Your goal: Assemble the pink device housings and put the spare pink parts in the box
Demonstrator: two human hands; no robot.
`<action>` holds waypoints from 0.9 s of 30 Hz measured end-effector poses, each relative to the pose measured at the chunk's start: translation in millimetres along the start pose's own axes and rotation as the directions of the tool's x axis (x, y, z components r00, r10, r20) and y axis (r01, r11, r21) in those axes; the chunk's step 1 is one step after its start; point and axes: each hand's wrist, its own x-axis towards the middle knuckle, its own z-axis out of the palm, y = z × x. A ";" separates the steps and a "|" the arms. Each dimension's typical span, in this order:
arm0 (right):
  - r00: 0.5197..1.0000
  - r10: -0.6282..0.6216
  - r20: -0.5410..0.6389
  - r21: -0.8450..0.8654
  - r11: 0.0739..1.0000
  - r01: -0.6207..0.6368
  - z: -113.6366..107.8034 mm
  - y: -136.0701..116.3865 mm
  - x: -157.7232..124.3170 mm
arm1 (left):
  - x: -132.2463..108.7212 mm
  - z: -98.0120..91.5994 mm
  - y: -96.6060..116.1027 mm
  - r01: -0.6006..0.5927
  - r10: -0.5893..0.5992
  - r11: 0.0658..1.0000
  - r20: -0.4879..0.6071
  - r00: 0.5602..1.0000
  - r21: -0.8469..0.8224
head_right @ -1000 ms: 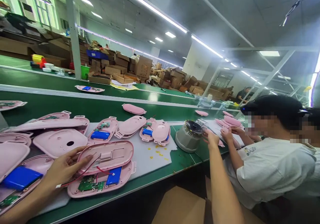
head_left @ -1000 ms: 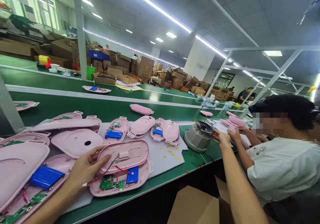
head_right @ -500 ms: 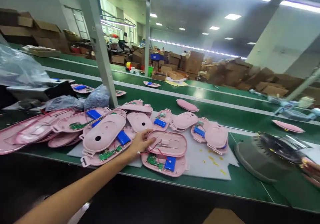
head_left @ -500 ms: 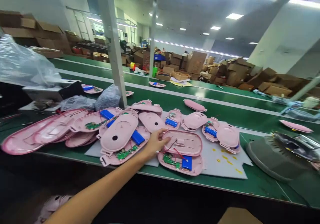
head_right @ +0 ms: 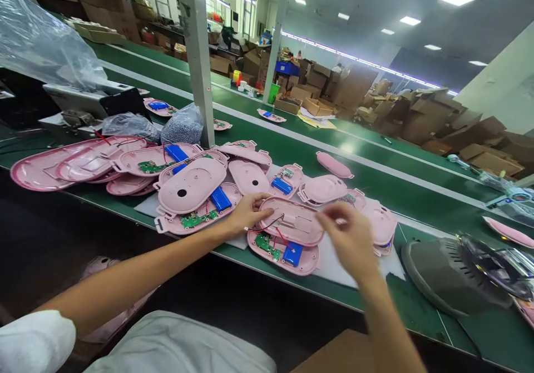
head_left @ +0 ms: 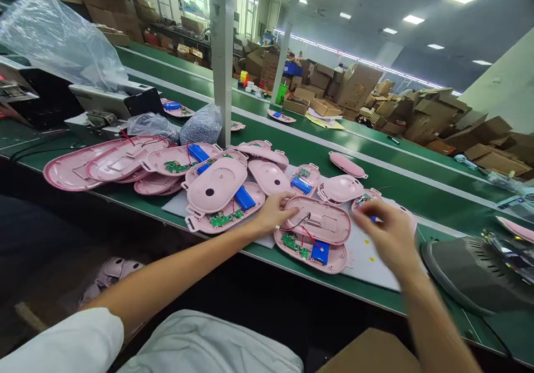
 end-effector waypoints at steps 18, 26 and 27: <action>0.976 -0.086 0.202 -0.395 0.904 0.161 82.6 -30.5 16.0 | -15.1 2.1 1.4 -0.138 0.169 0.963 -0.121 0.978 0.231; 0.979 0.081 0.186 -0.400 0.916 0.000 59.7 -19.3 45.1 | -16.7 0.8 -0.9 -0.149 0.166 0.977 -0.110 0.980 0.150; 0.967 0.114 0.227 -0.364 0.931 -0.024 57.6 -15.8 50.5 | -15.8 -0.3 -1.0 -0.138 0.156 0.979 -0.119 0.981 0.152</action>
